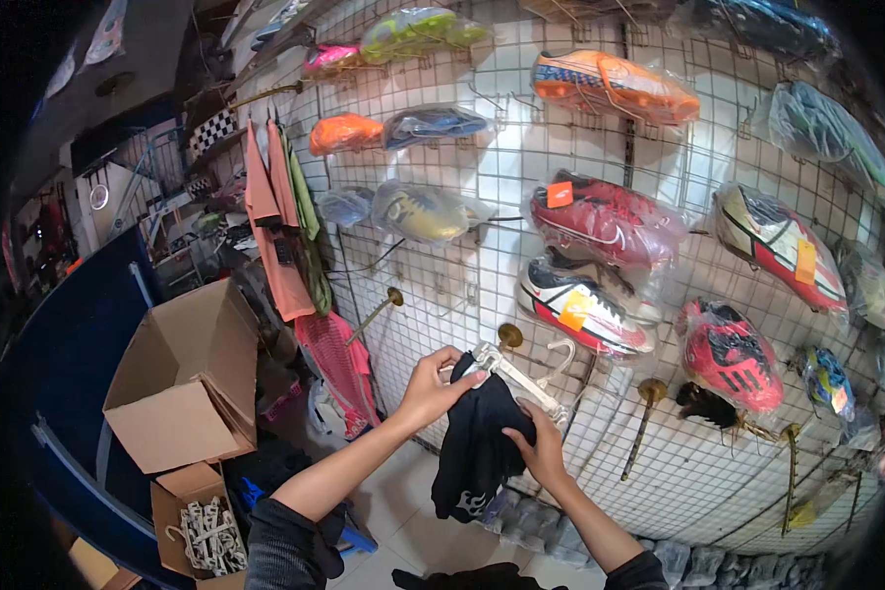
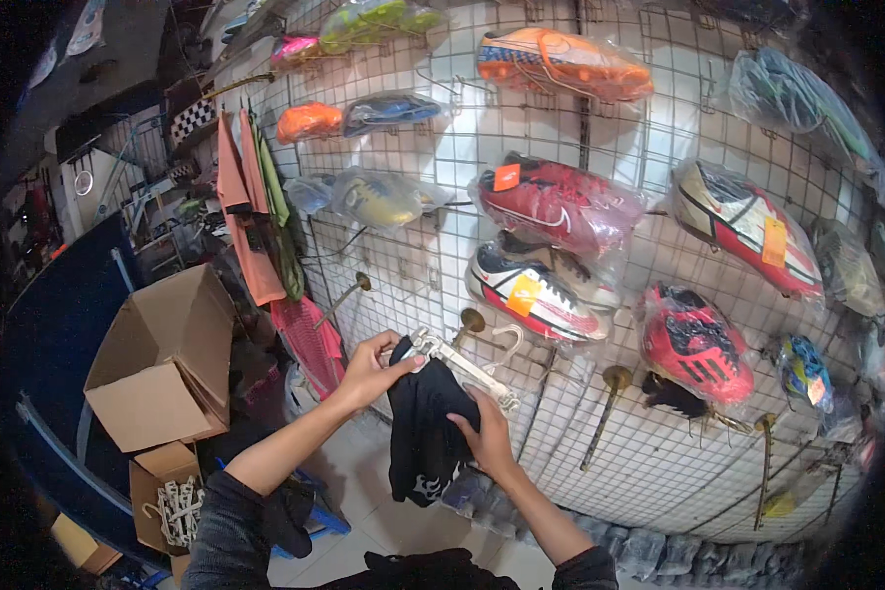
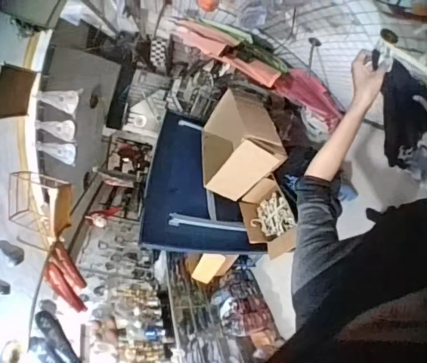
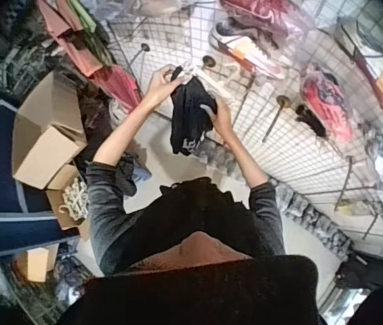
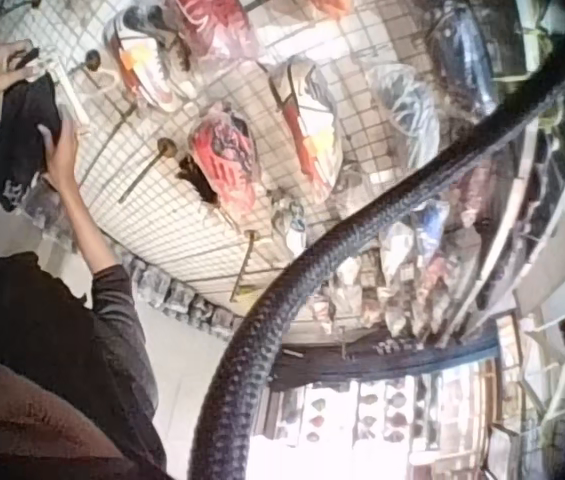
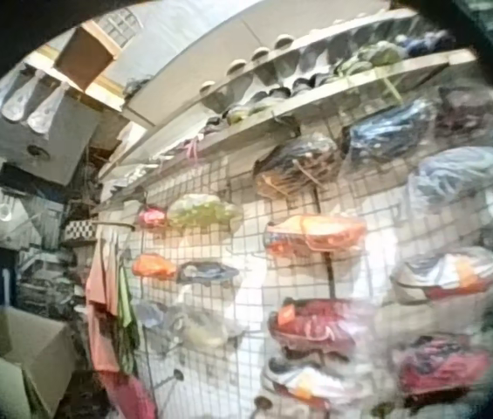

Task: Cleaning sports shoes and shorts with a feather duster and hanging them on display.

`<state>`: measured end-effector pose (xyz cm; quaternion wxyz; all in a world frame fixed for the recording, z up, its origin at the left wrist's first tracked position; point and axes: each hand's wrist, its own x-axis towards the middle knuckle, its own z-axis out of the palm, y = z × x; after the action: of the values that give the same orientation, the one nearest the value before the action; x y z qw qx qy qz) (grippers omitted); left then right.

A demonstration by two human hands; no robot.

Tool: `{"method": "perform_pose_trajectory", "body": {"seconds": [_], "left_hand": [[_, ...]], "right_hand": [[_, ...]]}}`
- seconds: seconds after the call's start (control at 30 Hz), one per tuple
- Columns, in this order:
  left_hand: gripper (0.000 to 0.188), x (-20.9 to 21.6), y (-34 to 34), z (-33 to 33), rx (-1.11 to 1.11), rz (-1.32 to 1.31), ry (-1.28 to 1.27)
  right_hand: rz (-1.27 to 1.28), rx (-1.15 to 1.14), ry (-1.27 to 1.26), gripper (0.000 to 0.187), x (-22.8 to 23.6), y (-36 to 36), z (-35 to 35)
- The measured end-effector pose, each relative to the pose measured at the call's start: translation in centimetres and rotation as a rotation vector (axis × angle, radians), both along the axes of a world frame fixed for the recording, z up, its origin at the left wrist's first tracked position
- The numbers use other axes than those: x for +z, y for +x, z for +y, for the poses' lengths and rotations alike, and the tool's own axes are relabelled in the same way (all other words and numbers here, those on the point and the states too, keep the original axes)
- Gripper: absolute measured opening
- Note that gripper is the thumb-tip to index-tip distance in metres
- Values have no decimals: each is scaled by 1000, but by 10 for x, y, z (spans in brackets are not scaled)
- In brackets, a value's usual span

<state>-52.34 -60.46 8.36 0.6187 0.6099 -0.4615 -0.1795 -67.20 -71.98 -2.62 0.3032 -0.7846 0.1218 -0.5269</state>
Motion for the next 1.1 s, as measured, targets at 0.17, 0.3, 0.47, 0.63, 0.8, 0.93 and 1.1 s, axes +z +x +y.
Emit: {"method": "perform_pose_trajectory", "body": {"seconds": [0.17,0.3,0.47,0.63,0.8,0.93,1.1], "left_hand": [[17,-8,-1,-13,-31,14,-54],[15,-23,2,-26,-26,185,-165],[13,-41,0,-34,-87,340,-144],[23,-71,-7,-38,-246,652,-126],[24,-84,-9,-47,-344,705,-105],[21,-91,8,-55,-424,830,-42],[24,-106,-16,-69,-620,915,1]], "right_hand": [[313,217,182,23,3,-34,-24],[235,163,177,24,1,-65,-35],[187,157,564,22,-23,-107,-56],[-85,131,709,19,-12,-126,-45],[-224,-223,621,13,-26,-149,-38],[-520,-323,633,10,2,-146,-22],[-506,-357,596,11,3,-162,-10]]}}
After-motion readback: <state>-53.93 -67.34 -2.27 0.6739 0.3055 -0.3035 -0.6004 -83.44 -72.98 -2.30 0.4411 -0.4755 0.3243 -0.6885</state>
